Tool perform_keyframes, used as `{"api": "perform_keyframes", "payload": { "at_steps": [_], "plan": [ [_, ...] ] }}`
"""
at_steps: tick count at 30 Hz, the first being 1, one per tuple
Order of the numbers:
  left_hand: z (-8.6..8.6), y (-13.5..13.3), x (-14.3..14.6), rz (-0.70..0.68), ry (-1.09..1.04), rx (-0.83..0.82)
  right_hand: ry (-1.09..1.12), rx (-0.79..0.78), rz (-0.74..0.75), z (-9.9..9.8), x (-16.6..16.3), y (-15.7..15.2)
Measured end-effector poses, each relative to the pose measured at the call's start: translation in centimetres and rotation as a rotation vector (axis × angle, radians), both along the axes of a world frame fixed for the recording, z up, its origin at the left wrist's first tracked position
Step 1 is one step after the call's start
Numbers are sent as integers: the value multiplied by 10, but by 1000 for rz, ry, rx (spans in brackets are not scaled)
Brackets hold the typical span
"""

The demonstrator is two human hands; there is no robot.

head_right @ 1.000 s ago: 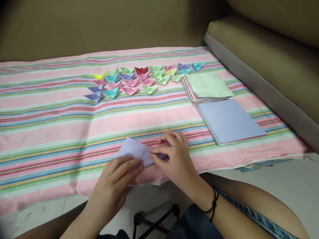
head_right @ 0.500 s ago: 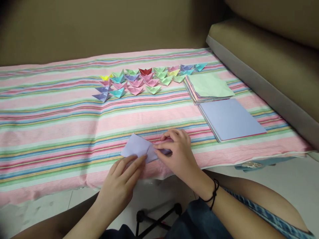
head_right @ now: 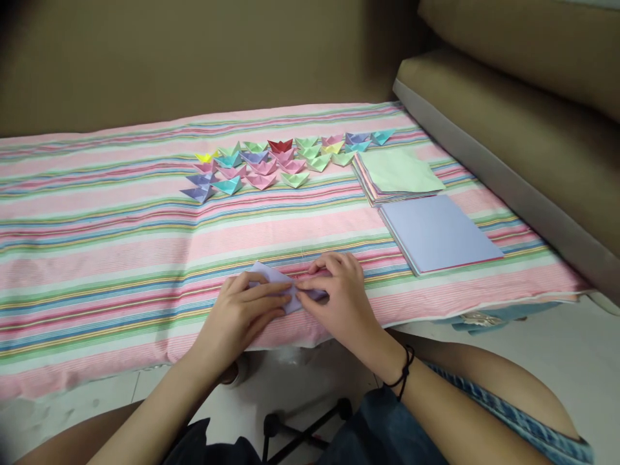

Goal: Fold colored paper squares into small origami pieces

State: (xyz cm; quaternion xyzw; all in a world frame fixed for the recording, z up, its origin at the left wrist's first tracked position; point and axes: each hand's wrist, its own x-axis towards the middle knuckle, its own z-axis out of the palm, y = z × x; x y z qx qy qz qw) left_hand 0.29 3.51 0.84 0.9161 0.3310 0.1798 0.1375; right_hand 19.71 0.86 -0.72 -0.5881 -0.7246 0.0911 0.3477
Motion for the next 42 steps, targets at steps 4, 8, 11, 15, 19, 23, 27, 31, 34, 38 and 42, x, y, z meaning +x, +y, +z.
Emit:
{"api": "perform_keyframes", "payload": {
  "at_steps": [4, 8, 11, 15, 19, 23, 27, 31, 34, 38, 42],
  "plan": [
    [4, 3, -2, -24, 59, 26, 9, -3, -9, 0, -3, -2],
    [7, 5, -1, -41, 123, 60, -24, -35, -44, 2, -9, -4],
    [9, 6, -1, -41, 141, 69, -46, -58, -72, 3, -14, -5],
    [10, 5, 1, -45, 150, 88, -60, -61, -97, 2, -17, -4],
    [11, 4, 3, -33, 165, 99, -62, -66, -113, -1, -16, -3],
    [11, 4, 5, -40, 202, 88, -38, -44, -109, -3, -14, -4],
    [9, 4, 6, -66, 252, 123, 0, -36, -103, -3, -11, -4],
    [8, 5, 7, -70, 286, 157, 6, -46, -96, -2, -7, -5],
    [9, 5, 8, -68, 300, 173, 12, -58, -106, -1, -1, -7],
    [10, 5, 9, -70, 312, 173, 29, -80, -124, 0, 6, -9],
    [10, 5, 9, -63, 311, 162, 49, -92, -122, 0, 12, -11]
  ]
}}
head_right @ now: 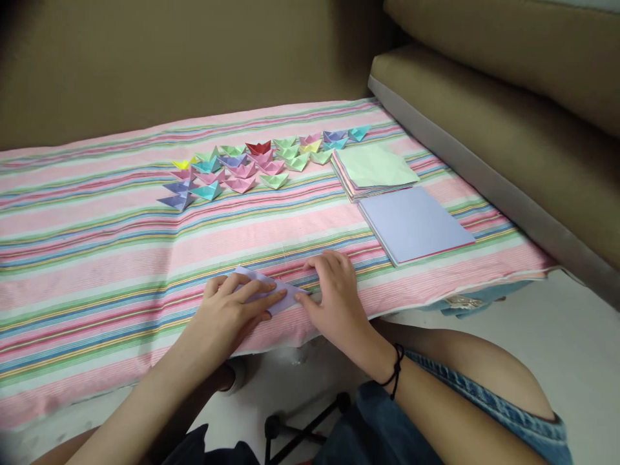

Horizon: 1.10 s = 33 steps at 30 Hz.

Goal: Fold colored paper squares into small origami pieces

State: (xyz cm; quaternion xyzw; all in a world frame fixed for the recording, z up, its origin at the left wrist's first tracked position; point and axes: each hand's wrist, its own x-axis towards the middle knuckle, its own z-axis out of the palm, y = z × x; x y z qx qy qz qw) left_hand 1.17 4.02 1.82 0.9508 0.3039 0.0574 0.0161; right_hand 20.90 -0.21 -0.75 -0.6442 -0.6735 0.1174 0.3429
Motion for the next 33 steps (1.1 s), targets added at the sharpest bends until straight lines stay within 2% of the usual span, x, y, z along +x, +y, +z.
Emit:
{"api": "perform_keyframes", "payload": {
  "at_steps": [9, 13, 18, 22, 25, 27, 29, 33],
  "plan": [
    [-1, 0, 0, 7, 10, -17, 69, -60, 3, 5, 20, 0],
    [-2, -1, -1, -7, 8, -23, 162, -90, 135, 14, 30, 2],
    [3, -5, -1, -12, -46, -95, 28, -45, 377, 13, 24, 4],
    [2, -10, -2, 12, -148, -111, -74, 69, 427, 8, 13, 7],
    [0, -11, -3, 31, -275, -108, -74, 168, 435, 13, 8, 10],
    [4, -11, -4, 81, -409, -143, 51, 187, 400, 20, 5, 10],
    [12, -11, -4, 200, -573, -269, 311, 134, 338, 29, 0, 8],
    [33, -11, -7, 460, -863, -772, 871, -114, 270, 41, -11, 6]
  ]
}}
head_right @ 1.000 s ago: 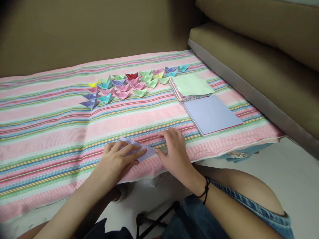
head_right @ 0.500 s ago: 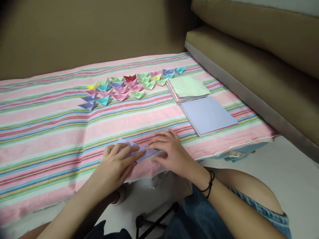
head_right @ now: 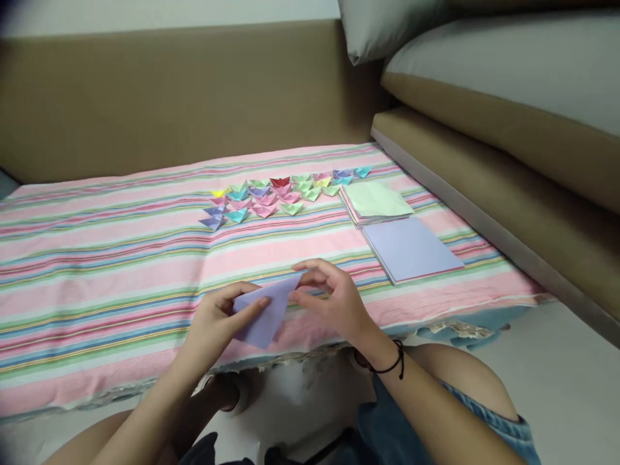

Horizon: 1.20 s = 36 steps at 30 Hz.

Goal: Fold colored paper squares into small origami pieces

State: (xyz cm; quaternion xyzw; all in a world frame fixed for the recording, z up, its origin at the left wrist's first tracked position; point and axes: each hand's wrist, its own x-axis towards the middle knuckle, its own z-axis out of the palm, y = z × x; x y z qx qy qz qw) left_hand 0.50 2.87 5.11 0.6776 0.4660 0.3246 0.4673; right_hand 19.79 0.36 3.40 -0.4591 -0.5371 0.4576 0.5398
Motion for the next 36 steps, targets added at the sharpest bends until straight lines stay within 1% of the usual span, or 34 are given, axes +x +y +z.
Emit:
{"api": "perform_keyframes", "payload": {
  "at_steps": [1, 3, 5, 7, 10, 14, 17, 19, 23, 25, 28, 30, 33, 36],
  "plan": [
    [3, -1, 0, -1, -74, -116, 74, -42, 8, 1, -3, 0],
    [5, -3, 0, -36, -194, -288, 149, -70, -15, 2, -8, 2],
    [3, -5, 1, -91, -268, -378, 155, -64, -32, 2, -14, 5],
    [-1, -7, 4, -129, -300, -397, 124, -50, -28, 1, -19, 6],
    [-2, -8, 5, -141, -316, -367, 70, -22, -13, -1, -25, 7],
    [2, -6, 0, -40, -334, -244, 17, 16, 40, -2, -31, 6],
    [3, -5, -5, -30, -332, -152, -1, 41, 80, 1, -33, 6],
    [3, -5, -7, -29, -328, -124, -12, 25, 117, 4, -32, 6],
    [4, -5, -13, 5, -331, -114, -97, -63, 202, 9, -25, 7],
    [5, -5, -17, -15, -297, -93, -150, -82, 220, 10, -21, 8],
    [7, -6, -24, -69, -168, -28, -213, -67, 229, 12, -16, 8],
    [6, -6, -26, -63, -97, 8, -265, -59, 227, 16, -12, 8],
    [4, -6, -29, 34, -113, 19, -298, -80, 203, 21, 0, 9],
    [4, -6, -31, 173, -217, -11, -191, -88, 114, 23, 13, 10]
  ]
}}
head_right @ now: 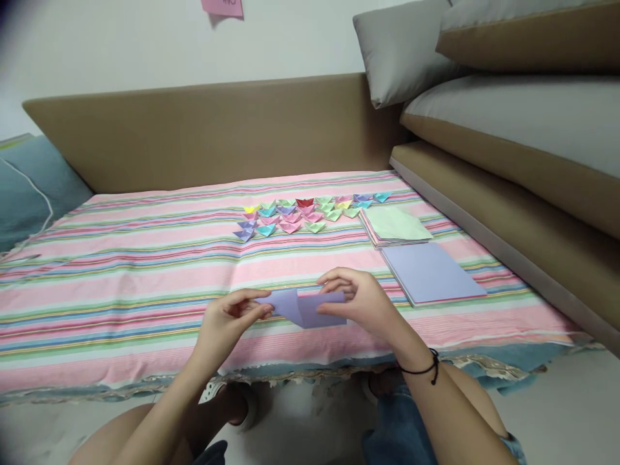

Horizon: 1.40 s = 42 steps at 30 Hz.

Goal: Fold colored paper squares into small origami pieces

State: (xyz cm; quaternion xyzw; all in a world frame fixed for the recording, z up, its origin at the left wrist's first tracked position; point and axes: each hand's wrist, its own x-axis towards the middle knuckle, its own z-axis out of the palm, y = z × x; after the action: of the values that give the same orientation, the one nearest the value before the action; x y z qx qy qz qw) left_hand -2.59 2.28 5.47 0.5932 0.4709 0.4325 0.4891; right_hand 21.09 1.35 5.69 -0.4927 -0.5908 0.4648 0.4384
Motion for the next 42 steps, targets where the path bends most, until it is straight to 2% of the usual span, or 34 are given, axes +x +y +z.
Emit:
{"api": "perform_keyframes", "payload": {
  "at_steps": [3, 8, 12, 16, 20, 27, 33, 42],
  "plan": [
    [4, -1, 0, 108, -108, -35, 199, 14, -6, 0, 5, -1],
    [9, -6, 7, 197, -246, 3, 415, -23, 156, 0, -21, -7],
    [4, -10, 16, 184, -266, 4, 543, -45, 33, -13, -49, -9],
    [-3, -12, 20, 89, -200, 87, 536, -44, -213, -28, -56, -6],
    [-4, -13, 18, 74, -28, 175, 506, -18, -249, -30, -53, -4],
    [-4, -13, 24, 92, -111, 28, 468, 56, -412, -29, -57, -3],
    [-1, -13, 30, 116, -219, -95, 475, 83, -474, -34, -58, -2],
    [1, -13, 33, 138, -210, -110, 532, 66, -501, -33, -61, -4]
  ]
}}
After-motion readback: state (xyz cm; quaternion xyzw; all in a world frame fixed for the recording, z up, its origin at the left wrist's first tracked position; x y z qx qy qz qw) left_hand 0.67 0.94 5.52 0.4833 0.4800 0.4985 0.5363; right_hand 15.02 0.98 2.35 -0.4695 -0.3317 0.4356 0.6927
